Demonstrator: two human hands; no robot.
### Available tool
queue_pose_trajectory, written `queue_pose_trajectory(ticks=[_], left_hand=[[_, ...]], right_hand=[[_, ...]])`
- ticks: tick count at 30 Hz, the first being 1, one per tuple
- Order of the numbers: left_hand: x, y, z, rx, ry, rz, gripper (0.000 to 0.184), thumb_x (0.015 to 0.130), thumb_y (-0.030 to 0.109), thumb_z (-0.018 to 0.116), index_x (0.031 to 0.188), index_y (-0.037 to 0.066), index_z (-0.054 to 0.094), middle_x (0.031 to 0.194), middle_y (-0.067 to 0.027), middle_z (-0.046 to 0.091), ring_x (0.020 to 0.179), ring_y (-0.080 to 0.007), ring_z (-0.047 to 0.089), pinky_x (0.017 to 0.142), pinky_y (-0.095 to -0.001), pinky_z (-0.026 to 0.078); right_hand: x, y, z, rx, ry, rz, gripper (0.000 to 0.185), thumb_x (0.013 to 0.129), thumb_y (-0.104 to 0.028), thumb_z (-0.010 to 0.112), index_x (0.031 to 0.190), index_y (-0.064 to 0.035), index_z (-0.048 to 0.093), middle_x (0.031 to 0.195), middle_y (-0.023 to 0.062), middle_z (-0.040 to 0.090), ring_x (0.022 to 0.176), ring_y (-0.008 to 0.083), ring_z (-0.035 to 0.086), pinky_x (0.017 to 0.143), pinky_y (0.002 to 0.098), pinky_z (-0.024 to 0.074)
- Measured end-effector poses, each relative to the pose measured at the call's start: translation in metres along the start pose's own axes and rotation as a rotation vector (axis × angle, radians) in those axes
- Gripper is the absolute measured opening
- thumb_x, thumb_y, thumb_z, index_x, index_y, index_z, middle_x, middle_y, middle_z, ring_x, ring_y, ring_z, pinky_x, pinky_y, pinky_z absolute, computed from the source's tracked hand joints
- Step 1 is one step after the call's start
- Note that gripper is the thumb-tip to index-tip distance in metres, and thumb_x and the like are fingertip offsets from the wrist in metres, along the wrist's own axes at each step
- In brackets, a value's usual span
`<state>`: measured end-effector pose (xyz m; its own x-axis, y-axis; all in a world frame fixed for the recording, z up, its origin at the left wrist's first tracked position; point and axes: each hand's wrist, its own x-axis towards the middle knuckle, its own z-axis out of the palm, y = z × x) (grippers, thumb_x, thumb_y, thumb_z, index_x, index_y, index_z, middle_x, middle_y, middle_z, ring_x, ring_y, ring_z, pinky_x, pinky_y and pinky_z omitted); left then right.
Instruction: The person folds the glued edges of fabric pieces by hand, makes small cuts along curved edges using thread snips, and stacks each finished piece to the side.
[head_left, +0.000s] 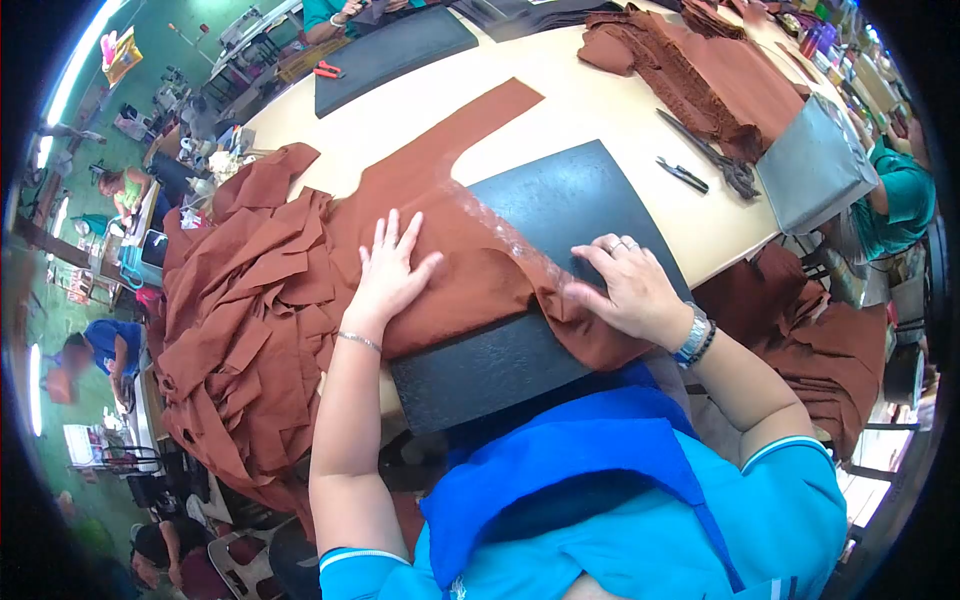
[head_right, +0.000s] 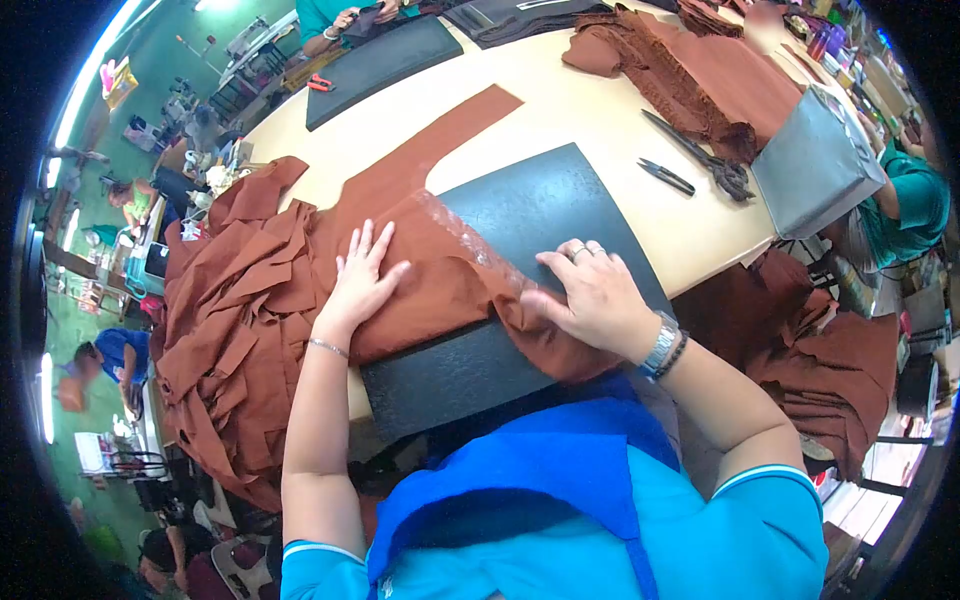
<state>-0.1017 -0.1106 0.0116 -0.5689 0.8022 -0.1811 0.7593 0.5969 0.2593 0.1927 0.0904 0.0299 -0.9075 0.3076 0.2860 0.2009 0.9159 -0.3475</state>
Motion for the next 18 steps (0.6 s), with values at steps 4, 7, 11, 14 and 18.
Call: queue_pose_trajectory(ticks=[4, 7, 11, 14, 18], left_hand=[[-0.033, 0.032, -0.031, 0.126, -0.175, -0.178, 0.12, 0.069, 0.069, 0.075, 0.161, 0.017, 0.019, 0.167, -0.0234, 0.004, 0.154, -0.041, 0.002, 0.117, -0.0675, 0.015], [-0.043, 0.037, -0.028, 0.127, -0.239, -0.087, 0.128, 0.064, 0.072, 0.078, 0.162, 0.016, 0.017, 0.166, -0.025, 0.002, 0.154, -0.0414, -0.002, 0.118, -0.067, 0.011], [-0.033, 0.044, -0.002, -0.044, -0.084, 0.208, 0.122, 0.064, 0.078, 0.074, 0.16, 0.021, 0.025, 0.167, -0.0206, 0.005, 0.155, -0.0393, -0.002, 0.118, -0.0665, 0.006], [-0.039, 0.048, 0.012, 0.075, -0.039, 0.272, 0.119, 0.065, 0.079, 0.073, 0.159, 0.022, 0.029, 0.167, -0.0199, 0.008, 0.155, -0.0395, 0.002, 0.118, -0.0687, 0.006], [-0.05, 0.065, -0.011, 0.178, -0.085, 0.217, 0.116, 0.065, 0.076, 0.076, 0.156, 0.016, 0.035, 0.166, -0.0206, 0.015, 0.153, -0.0421, 0.01, 0.117, -0.0703, 0.01]], right_hand=[[-0.013, 0.002, -0.009, 0.17, -0.111, 0.058, 0.046, 0.083, -0.03, 0.076, 0.121, -0.0066, 0.061, 0.109, 0.0152, 0.062, 0.1, 0.0347, 0.062, 0.084, 0.046, 0.0519], [-0.008, 0.029, -0.014, 0.15, -0.171, 0.104, 0.045, 0.08, -0.02, 0.076, 0.119, -0.0053, 0.059, 0.105, 0.0169, 0.064, 0.098, 0.0363, 0.064, 0.085, 0.0448, 0.0525], [0.029, 0.051, -0.043, 0.167, -0.659, 0.201, 0.029, 0.07, -0.016, 0.075, 0.091, 0.0002, 0.063, 0.09, 0.0175, 0.065, 0.087, 0.0335, 0.063, 0.076, 0.0409, 0.0514], [0.045, 0.08, -0.056, 0.234, -0.603, 0.006, 0.033, 0.068, -0.019, 0.08, 0.084, 0.001, 0.06, 0.086, 0.0141, 0.063, 0.083, 0.0291, 0.06, 0.072, 0.0397, 0.0492], [0.073, 0.075, -0.102, 0.291, -0.81, 0.186, 0.045, 0.073, -0.03, 0.088, 0.086, -0.0039, 0.054, 0.076, -0.0012, 0.055, 0.068, 0.0114, 0.05, 0.062, 0.0319, 0.0452]])
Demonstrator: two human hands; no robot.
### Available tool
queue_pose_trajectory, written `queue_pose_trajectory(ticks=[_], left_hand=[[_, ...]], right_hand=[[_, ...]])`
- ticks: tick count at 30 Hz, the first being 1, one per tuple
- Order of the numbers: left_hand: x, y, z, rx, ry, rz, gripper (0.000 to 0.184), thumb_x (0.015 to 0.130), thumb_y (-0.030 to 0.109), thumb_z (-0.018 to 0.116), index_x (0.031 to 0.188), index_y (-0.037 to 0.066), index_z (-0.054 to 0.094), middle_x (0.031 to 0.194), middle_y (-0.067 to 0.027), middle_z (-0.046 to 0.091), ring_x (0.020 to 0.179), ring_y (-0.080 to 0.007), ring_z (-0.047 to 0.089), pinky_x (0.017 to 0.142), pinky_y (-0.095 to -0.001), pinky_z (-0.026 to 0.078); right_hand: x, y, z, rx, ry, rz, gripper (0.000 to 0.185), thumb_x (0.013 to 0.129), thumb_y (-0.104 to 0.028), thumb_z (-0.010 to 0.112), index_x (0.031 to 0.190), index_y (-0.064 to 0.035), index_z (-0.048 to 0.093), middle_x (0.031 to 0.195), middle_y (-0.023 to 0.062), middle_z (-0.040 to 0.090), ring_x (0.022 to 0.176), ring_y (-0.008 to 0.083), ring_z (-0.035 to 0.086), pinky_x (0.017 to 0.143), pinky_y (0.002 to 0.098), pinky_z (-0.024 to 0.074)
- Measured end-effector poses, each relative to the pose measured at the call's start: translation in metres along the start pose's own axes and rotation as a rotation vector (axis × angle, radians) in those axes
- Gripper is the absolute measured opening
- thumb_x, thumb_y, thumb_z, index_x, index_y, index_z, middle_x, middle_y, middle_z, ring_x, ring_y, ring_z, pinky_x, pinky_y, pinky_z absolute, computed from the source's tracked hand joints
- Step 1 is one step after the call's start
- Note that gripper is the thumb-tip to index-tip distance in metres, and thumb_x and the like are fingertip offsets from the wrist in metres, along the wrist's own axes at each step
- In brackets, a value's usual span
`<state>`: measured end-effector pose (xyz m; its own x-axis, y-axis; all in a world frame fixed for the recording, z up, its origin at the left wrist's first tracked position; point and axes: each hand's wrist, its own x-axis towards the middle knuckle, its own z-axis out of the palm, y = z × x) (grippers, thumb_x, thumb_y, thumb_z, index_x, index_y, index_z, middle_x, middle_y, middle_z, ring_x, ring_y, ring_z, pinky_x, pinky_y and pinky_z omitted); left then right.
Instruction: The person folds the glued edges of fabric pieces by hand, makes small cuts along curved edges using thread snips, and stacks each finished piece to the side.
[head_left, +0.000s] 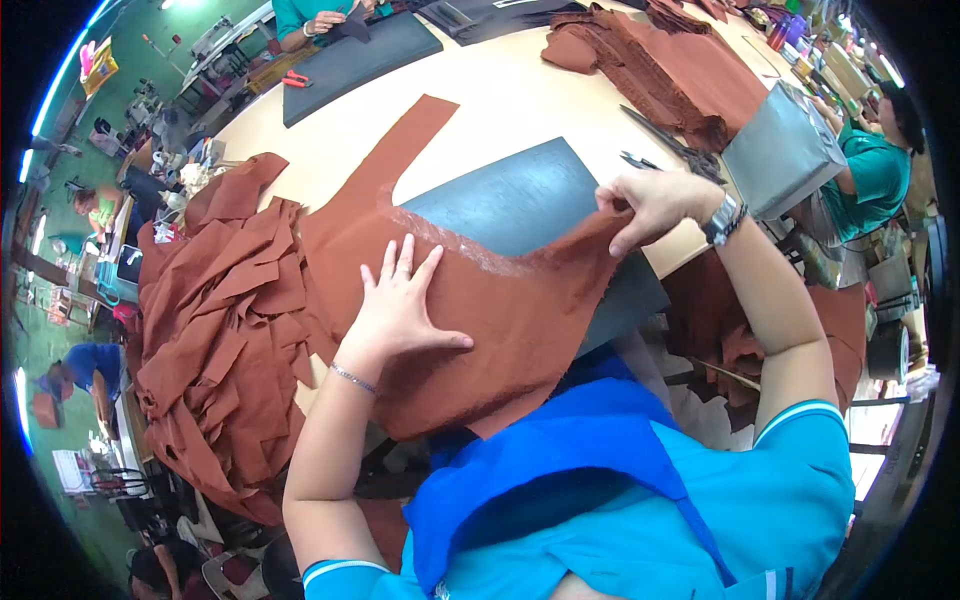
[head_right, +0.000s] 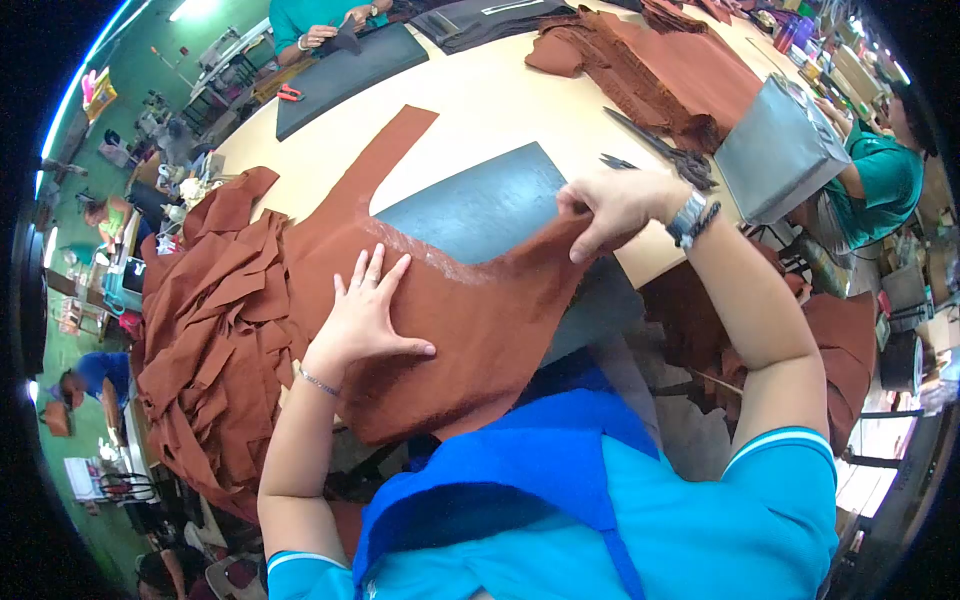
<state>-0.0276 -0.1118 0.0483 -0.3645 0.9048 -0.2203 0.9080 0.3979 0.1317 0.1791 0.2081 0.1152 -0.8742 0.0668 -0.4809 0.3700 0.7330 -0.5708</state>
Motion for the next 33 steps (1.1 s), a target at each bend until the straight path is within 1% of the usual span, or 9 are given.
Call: queue_pose_trajectory(ticks=[3, 5, 7, 9, 11, 13, 15, 24, 33], left_hand=[[0.034, 0.026, 0.0, -0.157, 0.126, 0.281, 0.106, 0.071, 0.071, 0.074, 0.152, 0.011, 0.04, 0.162, -0.0228, 0.024, 0.152, -0.0441, 0.015, 0.118, -0.0681, 0.011], [0.065, 0.044, 0.014, -0.386, 0.329, 0.518, 0.072, 0.079, 0.056, 0.075, 0.13, 0.008, 0.062, 0.136, -0.0163, 0.059, 0.134, -0.0327, 0.048, 0.113, -0.056, 0.028], [0.087, 0.056, 0.023, -0.465, 0.238, 0.5, 0.056, 0.081, 0.049, 0.076, 0.117, 0.008, 0.068, 0.114, -0.0131, 0.067, 0.118, -0.0303, 0.058, 0.109, -0.0526, 0.032], [0.095, 0.063, 0.028, -0.413, 0.278, 0.46, 0.05, 0.081, 0.048, 0.077, 0.11, 0.008, 0.069, 0.106, -0.0108, 0.068, 0.11, -0.0291, 0.061, 0.107, -0.0523, 0.033], [0.098, 0.069, 0.033, -0.366, 0.331, 0.428, 0.046, 0.08, 0.046, 0.078, 0.106, 0.009, 0.07, 0.101, -0.0085, 0.069, 0.105, -0.0276, 0.062, 0.108, -0.0531, 0.033], [0.096, 0.073, 0.035, -0.312, 0.394, 0.402, 0.043, 0.078, 0.044, 0.079, 0.104, 0.01, 0.07, 0.1, -0.0064, 0.068, 0.104, -0.0259, 0.062, 0.109, -0.0549, 0.032], [0.095, 0.074, 0.034, -0.311, 0.393, 0.398, 0.045, 0.078, 0.046, 0.079, 0.105, 0.011, 0.07, 0.101, -0.0068, 0.068, 0.103, -0.0265, 0.063, 0.109, -0.0571, 0.032], [0.098, 0.051, 0.032, -0.25, 0.343, 0.396, 0.015, 0.093, 0.023, 0.066, 0.104, 0.016, 0.073, 0.102, -0.0015, 0.068, 0.11, -0.0223, 0.062, 0.114, -0.0661, 0.024], [0.096, 0.029, 0.032, 0.005, 0.431, 0.538, 0.022, 0.092, 0.013, 0.062, 0.103, 0.025, 0.076, 0.103, 0.0057, 0.067, 0.106, -0.0145, 0.063, 0.117, -0.0648, 0.026]], right_hand=[[0.01, -0.004, -0.013, -0.11, -0.003, -0.159, 0.044, 0.072, -0.028, 0.087, 0.09, -0.0045, 0.055, 0.074, 0.0021, 0.054, 0.071, 0.0158, 0.053, 0.067, 0.0333, 0.0468], [0.012, -0.014, -0.022, -0.194, -0.001, -0.089, 0.045, 0.07, -0.026, 0.087, 0.094, -0.0044, 0.055, 0.081, 0.0056, 0.058, 0.079, 0.0194, 0.057, 0.072, 0.0356, 0.0485], [0.009, -0.011, -0.028, -0.31, 0.102, -0.02, 0.048, 0.067, -0.023, 0.086, 0.1, -0.0043, 0.056, 0.09, 0.009, 0.061, 0.087, 0.023, 0.06, 0.078, 0.0377, 0.0499], [0.003, 0.0, -0.03, -0.465, 0.303, 0.046, 0.053, 0.065, -0.021, 0.084, 0.107, -0.0043, 0.057, 0.1, 0.0124, 0.062, 0.096, 0.0267, 0.061, 0.084, 0.0394, 0.0509], [0.005, 0.005, -0.01, -0.864, 0.753, -0.176, 0.054, 0.069, -0.017, 0.081, 0.118, -0.006, 0.059, 0.108, 0.0153, 0.063, 0.105, 0.0314, 0.061, 0.092, 0.0408, 0.0512], [0.025, 0.004, 0.002, -0.532, 0.744, -0.464, 0.05, 0.074, -0.018, 0.079, 0.121, -0.0086, 0.063, 0.109, 0.015, 0.068, 0.099, 0.031, 0.067, 0.091, 0.041, 0.0536], [0.042, 0.001, 0.037, -0.2, 0.442, -0.411, 0.035, 0.081, -0.016, 0.073, 0.114, -0.0065, 0.067, 0.108, 0.0155, 0.068, 0.103, 0.0333, 0.066, 0.094, 0.0391, 0.0518], [0.053, 0.023, 0.081, -0.223, 0.56, -0.442, 0.012, 0.088, -0.01, 0.067, 0.1, -0.0069, 0.067, 0.1, 0.0089, 0.063, 0.096, 0.0286, 0.062, 0.087, 0.0391, 0.051], [0.045, 0.031, 0.11, -0.55, 0.765, -0.578, 0.021, 0.085, -0.008, 0.06, 0.105, -0.0077, 0.068, 0.098, 0.0049, 0.062, 0.091, 0.0237, 0.061, 0.083, 0.034, 0.0517]])
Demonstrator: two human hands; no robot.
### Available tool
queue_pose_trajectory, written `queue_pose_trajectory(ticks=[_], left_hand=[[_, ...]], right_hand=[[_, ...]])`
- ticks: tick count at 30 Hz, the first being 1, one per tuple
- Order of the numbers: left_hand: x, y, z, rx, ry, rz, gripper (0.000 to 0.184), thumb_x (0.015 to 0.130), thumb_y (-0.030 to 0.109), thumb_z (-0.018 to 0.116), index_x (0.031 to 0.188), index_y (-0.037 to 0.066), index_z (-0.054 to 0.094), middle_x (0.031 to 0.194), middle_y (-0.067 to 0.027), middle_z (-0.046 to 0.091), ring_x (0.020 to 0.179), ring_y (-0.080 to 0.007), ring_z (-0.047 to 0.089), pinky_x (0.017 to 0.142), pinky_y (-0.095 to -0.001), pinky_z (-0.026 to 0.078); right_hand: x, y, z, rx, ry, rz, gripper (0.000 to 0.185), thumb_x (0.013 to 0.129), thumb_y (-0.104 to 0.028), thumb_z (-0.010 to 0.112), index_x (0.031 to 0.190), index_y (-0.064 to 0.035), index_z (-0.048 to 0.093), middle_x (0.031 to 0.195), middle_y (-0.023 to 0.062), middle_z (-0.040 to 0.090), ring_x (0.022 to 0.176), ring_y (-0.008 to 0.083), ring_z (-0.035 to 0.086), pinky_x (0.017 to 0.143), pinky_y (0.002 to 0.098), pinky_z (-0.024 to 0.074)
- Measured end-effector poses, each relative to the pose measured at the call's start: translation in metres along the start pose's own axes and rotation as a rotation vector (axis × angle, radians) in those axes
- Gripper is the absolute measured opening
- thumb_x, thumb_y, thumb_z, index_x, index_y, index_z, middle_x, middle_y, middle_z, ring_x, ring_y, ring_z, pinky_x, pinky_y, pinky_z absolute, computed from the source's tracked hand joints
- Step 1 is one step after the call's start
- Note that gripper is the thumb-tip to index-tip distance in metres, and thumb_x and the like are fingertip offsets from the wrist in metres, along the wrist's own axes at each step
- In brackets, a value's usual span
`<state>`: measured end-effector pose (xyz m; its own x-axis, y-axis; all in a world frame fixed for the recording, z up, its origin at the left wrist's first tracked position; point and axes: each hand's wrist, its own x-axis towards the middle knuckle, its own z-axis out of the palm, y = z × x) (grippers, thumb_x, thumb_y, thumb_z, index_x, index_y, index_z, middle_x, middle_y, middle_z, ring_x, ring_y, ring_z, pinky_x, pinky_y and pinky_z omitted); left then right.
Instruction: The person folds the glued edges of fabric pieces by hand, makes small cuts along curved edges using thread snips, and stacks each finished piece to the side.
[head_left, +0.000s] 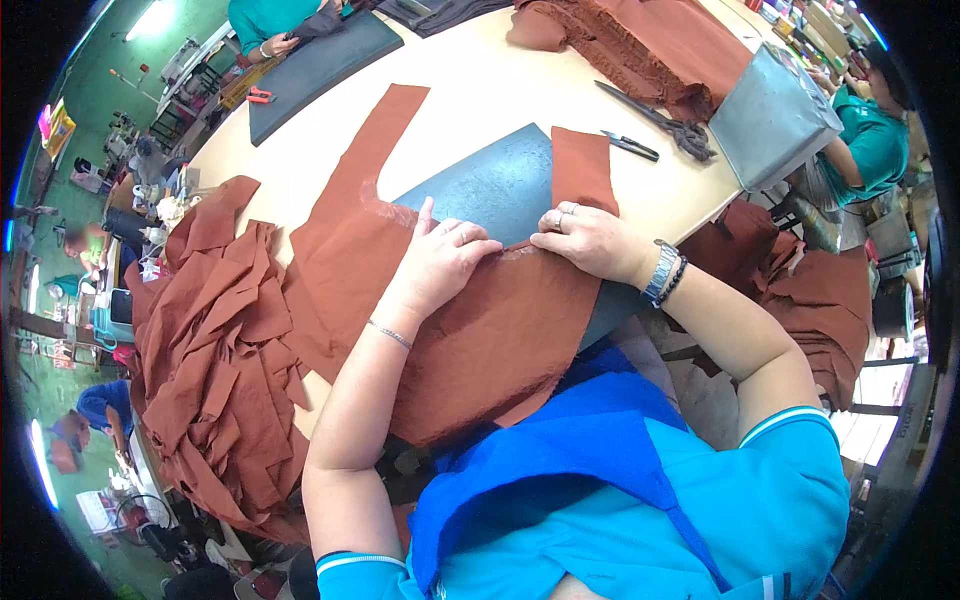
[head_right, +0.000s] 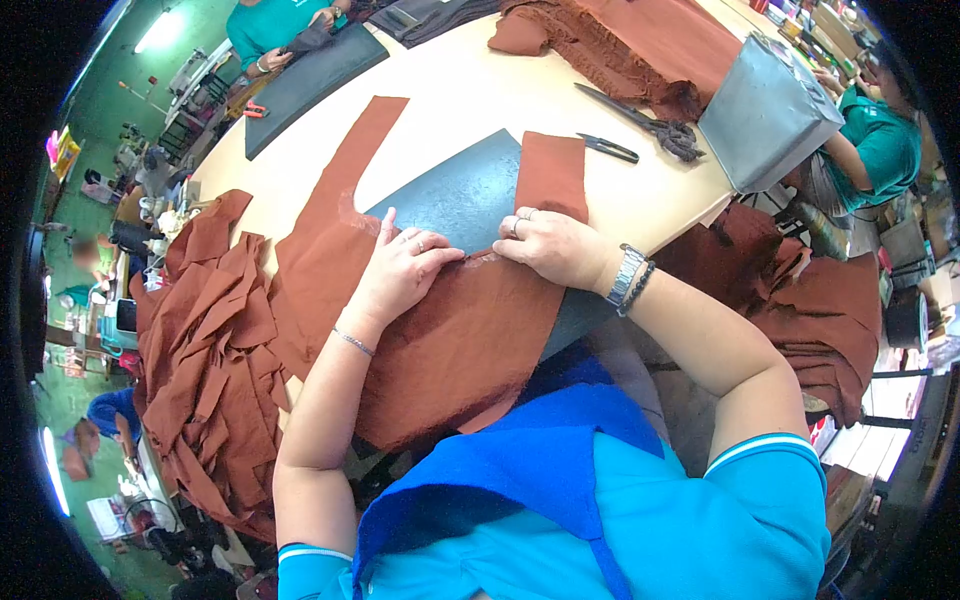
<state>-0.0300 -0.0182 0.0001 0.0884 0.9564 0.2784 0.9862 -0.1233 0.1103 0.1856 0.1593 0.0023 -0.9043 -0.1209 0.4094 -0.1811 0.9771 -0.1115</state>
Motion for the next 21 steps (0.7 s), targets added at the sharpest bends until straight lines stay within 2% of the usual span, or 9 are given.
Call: queue_pose_trajectory(ticks=[2, 5, 9, 12, 17, 21], left_hand=[[-0.002, 0.0, 0.0, 0.018, 0.008, 0.013, 0.026, 0.091, 0.011, 0.057, 0.104, 0.025, 0.075, 0.103, 0.0076, 0.066, 0.106, -0.0134, 0.062, 0.116, -0.0662, 0.028], [-0.004, -0.006, 0.004, 0.016, 0.048, 0.049, 0.026, 0.087, 0.009, 0.064, 0.104, 0.026, 0.076, 0.103, 0.0056, 0.067, 0.103, -0.015, 0.064, 0.116, -0.0616, 0.029], [-0.004, -0.01, 0.001, 0.043, 0.048, 0.068, 0.026, 0.087, 0.01, 0.061, 0.104, 0.025, 0.075, 0.104, 0.0068, 0.066, 0.104, -0.0137, 0.063, 0.116, -0.0612, 0.031], [-0.01, -0.019, 0.002, 0.053, 0.077, 0.085, 0.028, 0.084, 0.008, 0.064, 0.102, 0.025, 0.076, 0.102, 0.0068, 0.066, 0.1, -0.0142, 0.064, 0.116, -0.0577, 0.032], [-0.012, -0.025, 0.002, 0.068, 0.129, 0.114, 0.023, 0.083, 0.01, 0.066, 0.098, 0.025, 0.076, 0.099, 0.0076, 0.066, 0.097, -0.0125, 0.064, 0.116, -0.0557, 0.033], [-0.016, -0.036, 0.004, 0.076, 0.148, 0.059, 0.019, 0.087, 0.013, 0.061, 0.097, 0.023, 0.075, 0.1, 0.0069, 0.065, 0.101, -0.0134, 0.063, 0.115, -0.0605, 0.033]], right_hand=[[-0.003, -0.003, 0.006, -0.052, 0.003, 0.016, 0.025, 0.086, -0.011, 0.059, 0.11, -0.0093, 0.068, 0.1, 0.0048, 0.061, 0.091, 0.023, 0.061, 0.081, 0.0346, 0.0513], [0.007, -0.029, -0.008, -0.167, -0.108, 0.123, 0.027, 0.089, -0.015, 0.053, 0.112, -0.008, 0.066, 0.101, 0.0065, 0.06, 0.095, 0.0223, 0.06, 0.078, 0.0359, 0.0483], [0.013, -0.038, 0.005, -0.263, 0.016, 0.072, 0.033, 0.091, -0.016, 0.051, 0.119, -0.0043, 0.062, 0.103, 0.007, 0.061, 0.1, 0.0203, 0.059, 0.08, 0.0332, 0.0434], [0.017, -0.049, 0.012, -0.258, -0.091, 0.165, 0.033, 0.091, -0.016, 0.052, 0.12, -0.004, 0.061, 0.103, 0.0074, 0.061, 0.099, 0.0201, 0.059, 0.079, 0.0337, 0.0438], [0.02, -0.053, 0.015, -0.22, -0.081, 0.19, 0.035, 0.091, -0.015, 0.052, 0.123, -0.0028, 0.061, 0.104, 0.0078, 0.061, 0.097, 0.0206, 0.058, 0.077, 0.0346, 0.0451], [0.017, -0.053, 0.019, -0.183, -0.068, 0.183, 0.038, 0.091, -0.014, 0.052, 0.126, -0.0034, 0.06, 0.105, 0.0076, 0.06, 0.097, 0.0217, 0.058, 0.075, 0.0356, 0.0457]])
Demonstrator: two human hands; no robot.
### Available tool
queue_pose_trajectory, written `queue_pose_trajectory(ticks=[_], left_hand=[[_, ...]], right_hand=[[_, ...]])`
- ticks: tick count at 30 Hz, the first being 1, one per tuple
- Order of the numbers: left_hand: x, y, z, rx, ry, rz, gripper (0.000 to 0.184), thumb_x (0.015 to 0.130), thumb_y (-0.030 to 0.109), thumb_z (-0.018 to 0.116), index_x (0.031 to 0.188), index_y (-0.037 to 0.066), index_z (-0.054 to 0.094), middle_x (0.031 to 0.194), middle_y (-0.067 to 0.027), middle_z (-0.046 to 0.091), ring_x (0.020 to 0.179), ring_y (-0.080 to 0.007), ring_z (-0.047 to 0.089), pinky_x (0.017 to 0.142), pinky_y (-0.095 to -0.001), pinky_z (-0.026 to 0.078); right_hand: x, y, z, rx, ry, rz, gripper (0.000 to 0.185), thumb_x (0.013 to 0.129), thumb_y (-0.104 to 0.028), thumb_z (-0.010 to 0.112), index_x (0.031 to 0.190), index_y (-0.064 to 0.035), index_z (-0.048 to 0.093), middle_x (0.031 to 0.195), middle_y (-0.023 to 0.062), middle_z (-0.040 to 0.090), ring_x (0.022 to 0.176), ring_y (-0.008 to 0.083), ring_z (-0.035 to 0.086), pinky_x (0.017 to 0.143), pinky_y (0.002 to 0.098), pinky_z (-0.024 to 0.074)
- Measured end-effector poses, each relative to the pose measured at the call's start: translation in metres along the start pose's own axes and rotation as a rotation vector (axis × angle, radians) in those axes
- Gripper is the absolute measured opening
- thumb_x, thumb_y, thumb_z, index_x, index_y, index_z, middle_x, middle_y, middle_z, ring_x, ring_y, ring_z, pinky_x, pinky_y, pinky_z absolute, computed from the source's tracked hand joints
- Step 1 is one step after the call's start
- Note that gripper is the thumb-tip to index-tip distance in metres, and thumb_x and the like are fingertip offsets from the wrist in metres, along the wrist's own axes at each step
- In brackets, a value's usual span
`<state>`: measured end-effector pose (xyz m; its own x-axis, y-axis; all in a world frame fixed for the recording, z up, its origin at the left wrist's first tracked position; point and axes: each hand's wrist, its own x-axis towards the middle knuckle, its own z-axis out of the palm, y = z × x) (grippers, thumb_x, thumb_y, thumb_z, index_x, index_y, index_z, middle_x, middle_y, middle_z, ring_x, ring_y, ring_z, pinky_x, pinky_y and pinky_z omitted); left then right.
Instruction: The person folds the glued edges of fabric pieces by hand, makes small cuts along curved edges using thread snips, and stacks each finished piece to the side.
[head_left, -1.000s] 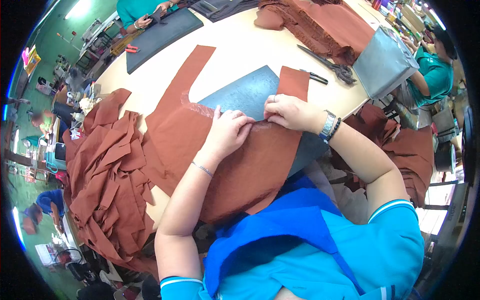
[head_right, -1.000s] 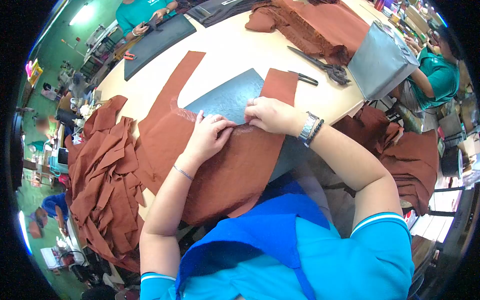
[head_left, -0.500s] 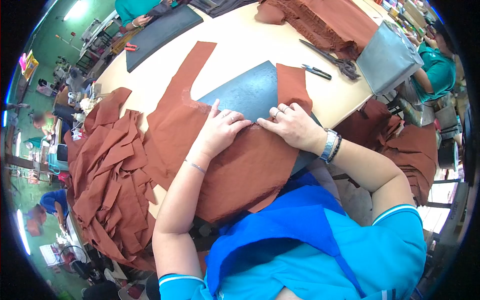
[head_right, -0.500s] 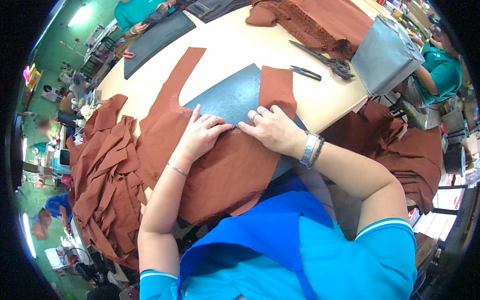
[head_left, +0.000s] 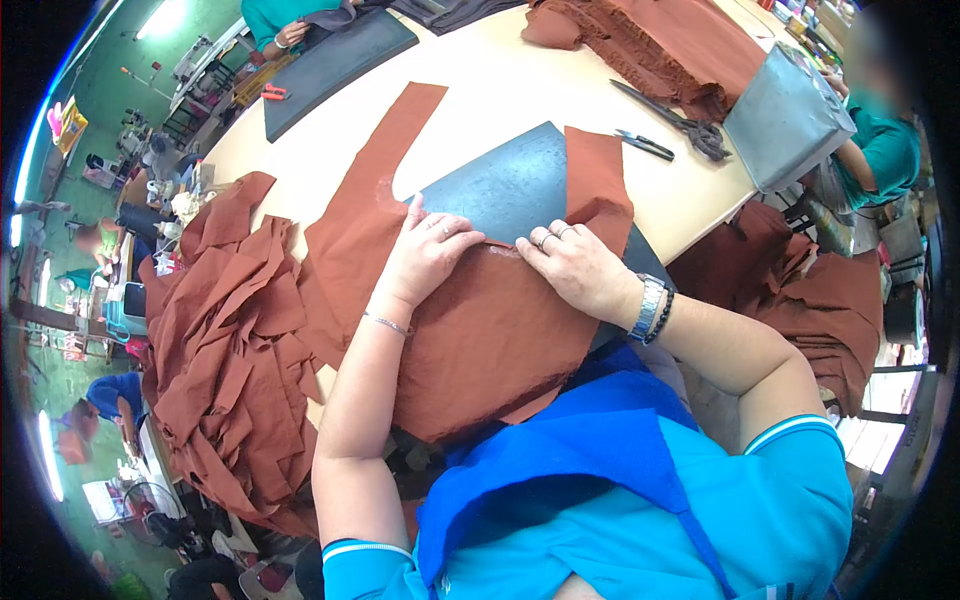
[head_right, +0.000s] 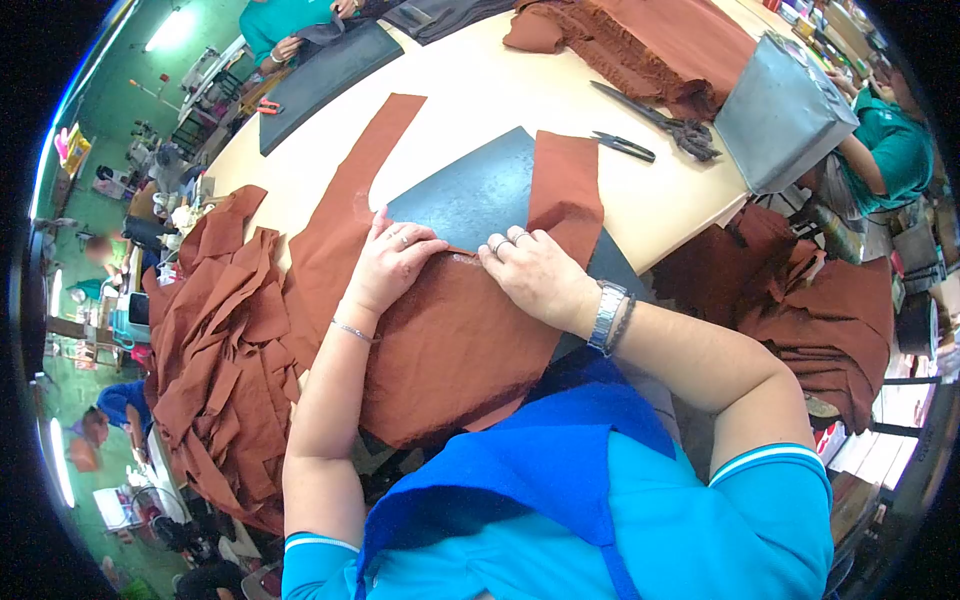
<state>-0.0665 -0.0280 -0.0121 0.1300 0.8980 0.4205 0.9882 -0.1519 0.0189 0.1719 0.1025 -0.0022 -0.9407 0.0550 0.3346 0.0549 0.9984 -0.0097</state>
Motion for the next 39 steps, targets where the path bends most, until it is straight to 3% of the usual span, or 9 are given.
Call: queue_pose_trajectory(ticks=[5, 8, 17, 22, 26, 28, 31, 33, 39], left_hand=[[0.001, -0.002, -0.002, 0.038, 0.069, 0.02, 0.017, 0.084, 0.01, 0.068, 0.094, 0.021, 0.075, 0.097, 0.0066, 0.068, 0.096, -0.0136, 0.066, 0.112, -0.0492, 0.037], [-0.002, -0.004, 0.006, 0.013, 0.066, -0.03, 0.018, 0.087, 0.014, 0.064, 0.097, 0.023, 0.075, 0.1, 0.0074, 0.065, 0.102, -0.0136, 0.064, 0.112, -0.06, 0.036], [-0.005, 0.003, -0.016, -0.018, 0.021, -0.22, 0.026, 0.091, 0.015, 0.065, 0.116, 0.02, 0.068, 0.126, -0.0001, 0.06, 0.124, -0.02, 0.055, 0.113, -0.0647, 0.029], [-0.06, -0.021, -0.043, -0.179, -0.177, -0.457, 0.039, 0.097, 0.033, 0.061, 0.132, 0.015, 0.058, 0.147, -0.0092, 0.049, 0.141, -0.0302, 0.041, 0.115, -0.0643, 0.026], [-0.062, 0.021, -0.063, -0.059, -0.296, -0.518, 0.064, 0.091, 0.052, 0.063, 0.141, 0.012, 0.053, 0.15, -0.0166, 0.045, 0.141, -0.0362, 0.04, 0.113, -0.0622, 0.031], [-0.048, 0.046, -0.083, -0.023, -0.424, -0.461, 0.075, 0.085, 0.057, 0.067, 0.142, 0.009, 0.053, 0.146, -0.0199, 0.048, 0.135, -0.0363, 0.046, 0.112, -0.0525, 0.036], [-0.033, 0.074, -0.088, -0.044, -0.432, -0.296, 0.088, 0.079, 0.069, 0.066, 0.143, 0.011, 0.052, 0.149, -0.0199, 0.045, 0.135, -0.0379, 0.045, 0.113, -0.0525, 0.035], [-0.039, 0.082, -0.066, -0.002, -0.457, -0.153, 0.097, 0.08, 0.073, 0.062, 0.153, 0.013, 0.04, 0.162, -0.0206, 0.025, 0.15, -0.0397, 0.023, 0.119, -0.0624, 0.019], [-0.031, 0.165, -0.022, -0.175, -0.429, -0.447, 0.1, 0.087, 0.071, 0.056, 0.158, 0.008, 0.027, 0.164, -0.0285, 0.011, 0.152, -0.0472, 0.009, 0.113, -0.074, 0.011]], right_hand=[[0.007, -0.009, -0.008, -0.01, -0.069, 0.054, 0.039, 0.092, -0.014, 0.052, 0.13, -0.0074, 0.059, 0.108, 0.0068, 0.059, 0.1, 0.0215, 0.057, 0.075, 0.0365, 0.0448], [0.019, -0.018, -0.011, -0.069, -0.111, 0.094, 0.04, 0.092, -0.015, 0.052, 0.132, -0.0096, 0.059, 0.109, 0.0072, 0.059, 0.1, 0.0218, 0.056, 0.075, 0.0383, 0.0438], [0.003, -0.002, -0.05, 0.04, -0.088, 0.072, 0.028, 0.09, -0.019, 0.061, 0.117, -0.0124, 0.059, 0.108, 0.0101, 0.06, 0.103, 0.0256, 0.059, 0.077, 0.0423, 0.0441], [-0.024, 0.015, -0.054, 0.534, -0.133, 0.335, 0.02, 0.08, -0.011, 0.073, 0.094, -0.0068, 0.06, 0.096, 0.0115, 0.066, 0.093, 0.0317, 0.065, 0.08, 0.0445, 0.0505], [0.008, 0.062, -0.057, 0.433, -0.414, 0.192, 0.013, 0.078, -0.002, 0.063, 0.089, -0.0083, 0.062, 0.08, 0.0119, 0.068, 0.087, 0.0327, 0.068, 0.076, 0.0441, 0.0528], [0.027, 0.096, -0.045, 0.217, -0.245, 0.137, 0.013, 0.08, -0.001, 0.06, 0.089, -0.0096, 0.063, 0.084, 0.0134, 0.067, 0.085, 0.0334, 0.067, 0.078, 0.0442, 0.0531], [0.073, 0.107, -0.045, 0.097, 0.309, 0.116, 0.027, 0.09, -0.004, 0.054, 0.116, -0.0072, 0.058, 0.121, 0.0149, 0.06, 0.113, 0.0342, 0.059, 0.099, 0.0443, 0.048], [0.087, 0.102, -0.034, 0.049, 0.497, 0.037, 0.031, 0.09, -0.004, 0.058, 0.121, -0.0058, 0.059, 0.12, 0.0157, 0.06, 0.113, 0.0366, 0.059, 0.1, 0.045, 0.0482], [0.067, 0.064, -0.011, 0.379, 0.201, 0.016, 0.031, 0.089, -0.007, 0.064, 0.12, -0.0045, 0.061, 0.12, 0.0137, 0.061, 0.111, 0.0343, 0.06, 0.098, 0.0418, 0.0506]])
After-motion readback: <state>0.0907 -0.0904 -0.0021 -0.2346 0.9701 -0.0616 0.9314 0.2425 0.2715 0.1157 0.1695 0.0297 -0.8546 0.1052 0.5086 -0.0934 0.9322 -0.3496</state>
